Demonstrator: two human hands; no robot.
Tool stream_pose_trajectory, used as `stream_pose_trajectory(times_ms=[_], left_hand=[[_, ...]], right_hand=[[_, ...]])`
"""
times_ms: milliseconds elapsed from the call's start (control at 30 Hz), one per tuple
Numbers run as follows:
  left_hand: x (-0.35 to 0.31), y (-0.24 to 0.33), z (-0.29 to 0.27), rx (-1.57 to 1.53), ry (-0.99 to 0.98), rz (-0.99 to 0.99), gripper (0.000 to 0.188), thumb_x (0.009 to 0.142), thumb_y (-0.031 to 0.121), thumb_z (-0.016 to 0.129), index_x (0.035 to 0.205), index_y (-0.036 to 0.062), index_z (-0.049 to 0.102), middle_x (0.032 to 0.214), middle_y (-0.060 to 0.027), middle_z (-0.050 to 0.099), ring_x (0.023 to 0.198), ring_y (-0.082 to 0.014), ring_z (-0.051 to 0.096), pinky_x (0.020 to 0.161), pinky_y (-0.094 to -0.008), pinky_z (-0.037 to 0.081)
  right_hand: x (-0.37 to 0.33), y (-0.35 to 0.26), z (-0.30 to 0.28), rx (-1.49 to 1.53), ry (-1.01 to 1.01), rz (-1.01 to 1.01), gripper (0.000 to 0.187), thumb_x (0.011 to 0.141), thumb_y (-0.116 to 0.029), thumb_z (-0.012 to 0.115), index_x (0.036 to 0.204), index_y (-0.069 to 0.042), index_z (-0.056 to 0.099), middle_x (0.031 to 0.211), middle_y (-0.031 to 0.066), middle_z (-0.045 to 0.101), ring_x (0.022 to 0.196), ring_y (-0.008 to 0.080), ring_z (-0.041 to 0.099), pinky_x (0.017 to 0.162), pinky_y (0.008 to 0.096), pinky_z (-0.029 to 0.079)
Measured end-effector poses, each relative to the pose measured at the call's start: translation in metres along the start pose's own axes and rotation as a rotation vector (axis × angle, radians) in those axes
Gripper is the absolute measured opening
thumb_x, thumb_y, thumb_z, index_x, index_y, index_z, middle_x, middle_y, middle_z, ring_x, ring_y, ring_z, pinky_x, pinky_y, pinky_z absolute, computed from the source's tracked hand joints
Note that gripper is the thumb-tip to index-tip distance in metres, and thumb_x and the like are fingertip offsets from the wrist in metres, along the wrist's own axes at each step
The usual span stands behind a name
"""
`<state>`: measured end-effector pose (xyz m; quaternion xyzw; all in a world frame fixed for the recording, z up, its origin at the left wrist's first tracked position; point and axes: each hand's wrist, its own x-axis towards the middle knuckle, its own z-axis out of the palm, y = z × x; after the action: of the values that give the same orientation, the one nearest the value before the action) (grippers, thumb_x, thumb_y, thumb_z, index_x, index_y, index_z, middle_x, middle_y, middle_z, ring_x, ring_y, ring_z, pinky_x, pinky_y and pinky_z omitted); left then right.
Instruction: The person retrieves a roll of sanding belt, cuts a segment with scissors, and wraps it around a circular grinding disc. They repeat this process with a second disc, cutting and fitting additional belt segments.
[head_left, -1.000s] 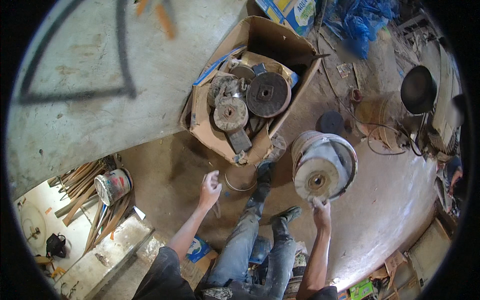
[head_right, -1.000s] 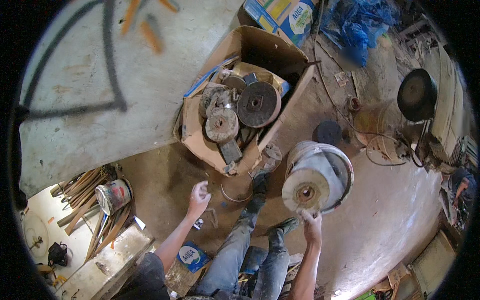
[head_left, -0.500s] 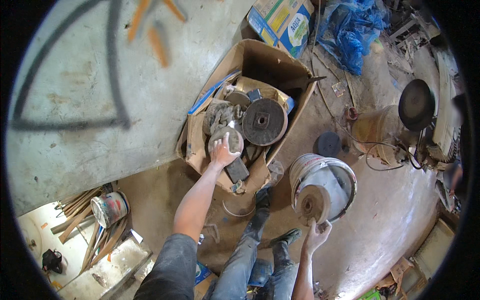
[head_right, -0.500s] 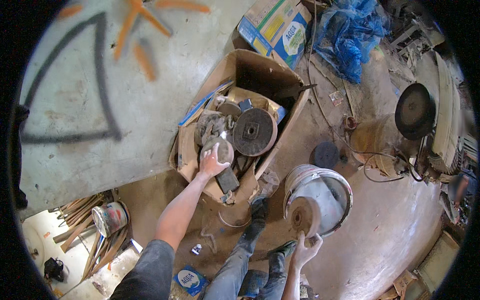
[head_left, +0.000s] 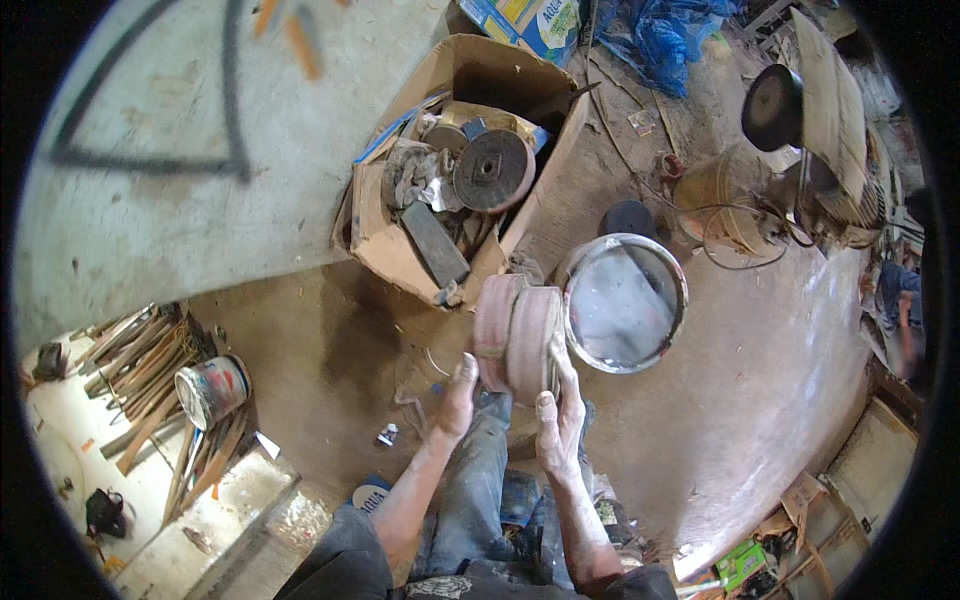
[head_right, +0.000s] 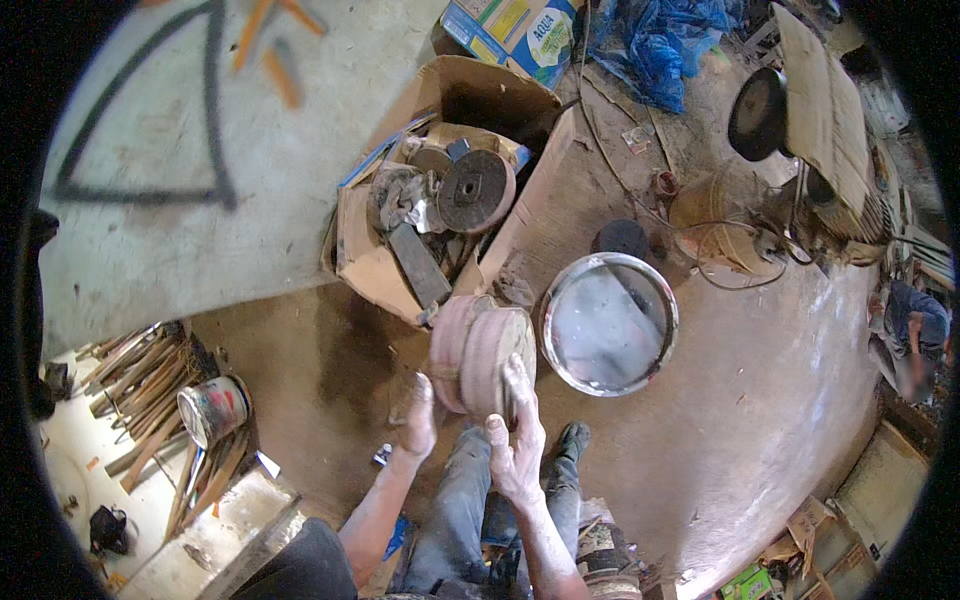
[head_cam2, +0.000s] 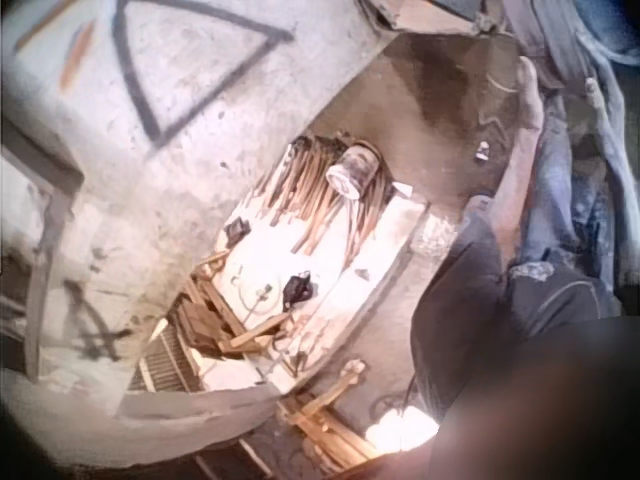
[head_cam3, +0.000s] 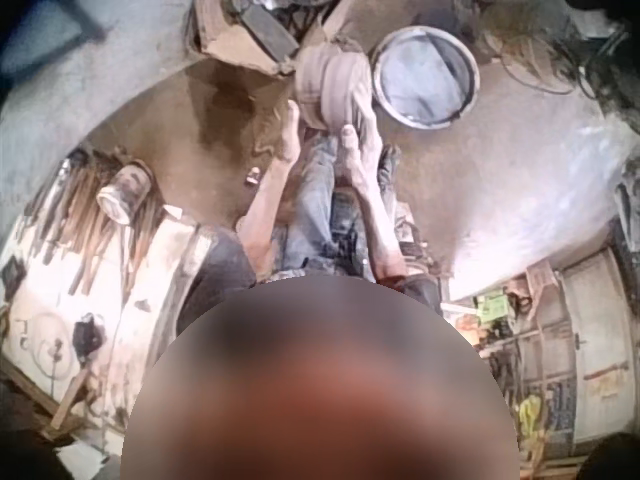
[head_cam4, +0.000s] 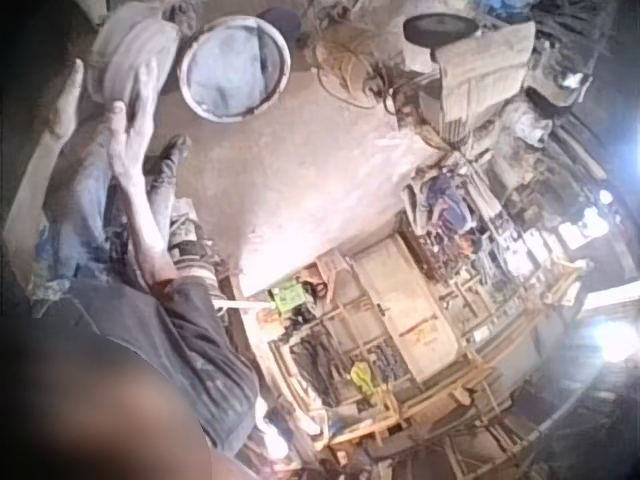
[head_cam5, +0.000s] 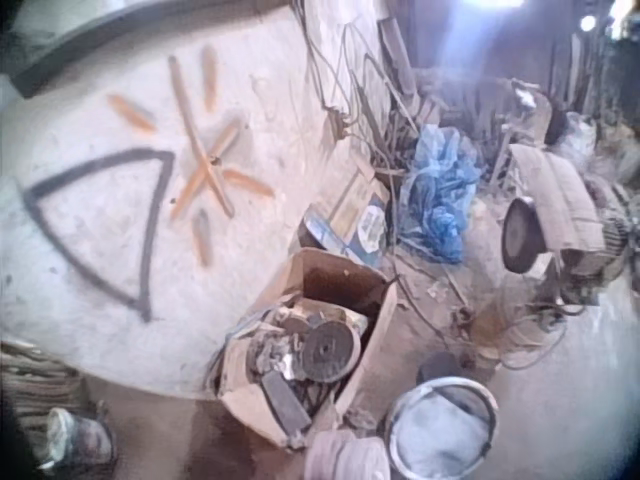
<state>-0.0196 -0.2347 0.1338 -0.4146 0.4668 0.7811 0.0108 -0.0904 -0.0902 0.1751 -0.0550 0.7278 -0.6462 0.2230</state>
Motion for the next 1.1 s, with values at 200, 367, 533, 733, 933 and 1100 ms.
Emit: stream_pose_trajectory(times_ms=[200,367,533,733,933,1100], left_hand=[[-0.114,0.007,0.023,0.39,-0.162,0.335,0.079,0.091,0.038,0.069,0.146,-0.0083,0.035,0.144,-0.0216,0.049,0.134,-0.0285,0.045,0.111,-0.0386,0.036],[-0.225,0.028,0.07,0.367,-0.248,0.442,0.101,0.072,0.034,0.089,0.146,-0.0065,0.033,0.148,-0.02,0.04,0.132,-0.0284,0.046,0.108,-0.0418,0.042],[-0.33,0.073,0.093,0.368,-0.287,0.559,0.102,0.063,0.034,0.094,0.144,0.0007,0.043,0.139,-0.0117,0.053,0.129,-0.0229,0.049,0.108,-0.0399,0.041],[-0.427,0.114,0.099,0.337,-0.332,0.69,0.104,0.065,0.034,0.094,0.148,0.0025,0.039,0.143,-0.0091,0.048,0.13,-0.0222,0.049,0.109,-0.0403,0.041],[-0.48,0.13,0.095,0.195,-0.344,0.682,0.1,0.068,0.03,0.092,0.149,0.0035,0.038,0.143,-0.0092,0.047,0.13,-0.0211,0.048,0.107,-0.0408,0.044],[-0.49,0.129,0.068,0.03,-0.37,0.832,0.091,0.073,0.017,0.088,0.149,0.0047,0.04,0.136,-0.0106,0.054,0.121,-0.0217,0.055,0.106,-0.0394,0.045]], right_hand=[[-0.098,-0.017,-0.059,0.332,-0.049,-0.081,0.061,0.088,-0.017,0.072,0.14,-0.001,0.044,0.154,0.0253,0.034,0.145,0.0358,0.032,0.118,0.0482,0.025],[-0.168,-0.07,-0.116,0.481,-0.098,-0.294,0.062,0.082,-0.016,0.077,0.135,-0.009,0.045,0.154,0.0274,0.031,0.145,0.0376,0.03,0.117,0.0523,0.028],[-0.221,-0.156,-0.147,0.487,-0.179,-0.54,0.061,0.079,-0.014,0.075,0.133,-0.01,0.046,0.15,0.0261,0.033,0.143,0.0375,0.033,0.114,0.0526,0.032],[-0.267,-0.237,-0.166,0.338,-0.335,-0.666,0.071,0.077,-0.013,0.074,0.139,-0.01,0.041,0.153,0.0228,0.027,0.143,0.0357,0.032,0.116,0.0509,0.031],[-0.298,-0.278,-0.165,0.275,-0.42,-0.743,0.074,0.079,-0.018,0.077,0.141,-0.007,0.039,0.152,0.0217,0.03,0.143,0.0334,0.033,0.114,0.0468,0.032],[-0.319,-0.299,-0.142,0.208,-0.448,-0.741,0.074,0.079,-0.014,0.076,0.144,-0.007,0.04,0.153,0.0217,0.03,0.142,0.0322,0.034,0.113,0.0458,0.035]])
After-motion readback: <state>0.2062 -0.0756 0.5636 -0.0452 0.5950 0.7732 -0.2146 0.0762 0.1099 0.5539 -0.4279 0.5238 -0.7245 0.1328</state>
